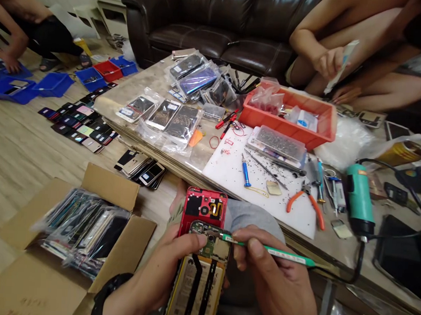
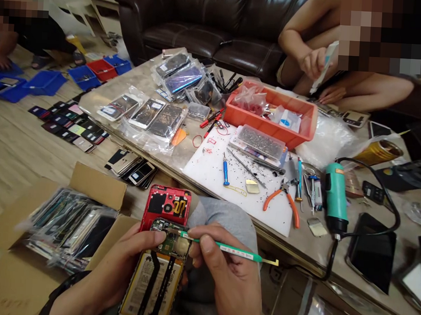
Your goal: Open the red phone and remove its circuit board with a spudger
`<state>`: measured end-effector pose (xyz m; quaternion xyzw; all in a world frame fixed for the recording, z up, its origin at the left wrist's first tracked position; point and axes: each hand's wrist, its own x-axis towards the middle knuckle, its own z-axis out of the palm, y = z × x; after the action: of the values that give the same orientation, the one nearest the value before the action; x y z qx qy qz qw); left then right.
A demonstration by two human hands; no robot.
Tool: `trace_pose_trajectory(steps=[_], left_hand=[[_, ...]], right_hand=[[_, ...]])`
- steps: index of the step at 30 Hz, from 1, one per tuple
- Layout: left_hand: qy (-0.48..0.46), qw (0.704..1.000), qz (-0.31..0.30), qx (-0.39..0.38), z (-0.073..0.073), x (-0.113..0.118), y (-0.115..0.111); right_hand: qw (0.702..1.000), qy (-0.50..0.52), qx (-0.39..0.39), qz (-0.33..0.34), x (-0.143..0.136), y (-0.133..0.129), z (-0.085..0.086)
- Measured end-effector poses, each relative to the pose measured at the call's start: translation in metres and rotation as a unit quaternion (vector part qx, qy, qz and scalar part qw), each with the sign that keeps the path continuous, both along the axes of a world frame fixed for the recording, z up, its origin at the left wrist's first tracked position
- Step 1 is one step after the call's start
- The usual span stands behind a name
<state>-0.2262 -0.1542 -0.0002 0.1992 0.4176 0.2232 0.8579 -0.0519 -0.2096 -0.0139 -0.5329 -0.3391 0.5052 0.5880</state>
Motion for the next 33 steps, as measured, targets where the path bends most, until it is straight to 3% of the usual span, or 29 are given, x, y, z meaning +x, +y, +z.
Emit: trace_pose_trajectory(steps=[22, 30, 33], left_hand=[[0.006, 1.000, 0.018, -0.019, 0.001, 0.000, 0.000], [0.015, 1.000, 0.024, -0.010, -0.001, 0.000, -0.001], [0.004, 0.999, 0.036, -0.029, 0.000, 0.001, 0.000]], right_hand=[[0.999, -0.038, 0.035, -0.004, -0.001, 0.000, 0.001], [0.972, -0.225, 0.072, 0.006, 0.002, -0.003, 0.021], [0.966, -0.242, 0.086, 0.019, 0.002, -0.004, 0.024]])
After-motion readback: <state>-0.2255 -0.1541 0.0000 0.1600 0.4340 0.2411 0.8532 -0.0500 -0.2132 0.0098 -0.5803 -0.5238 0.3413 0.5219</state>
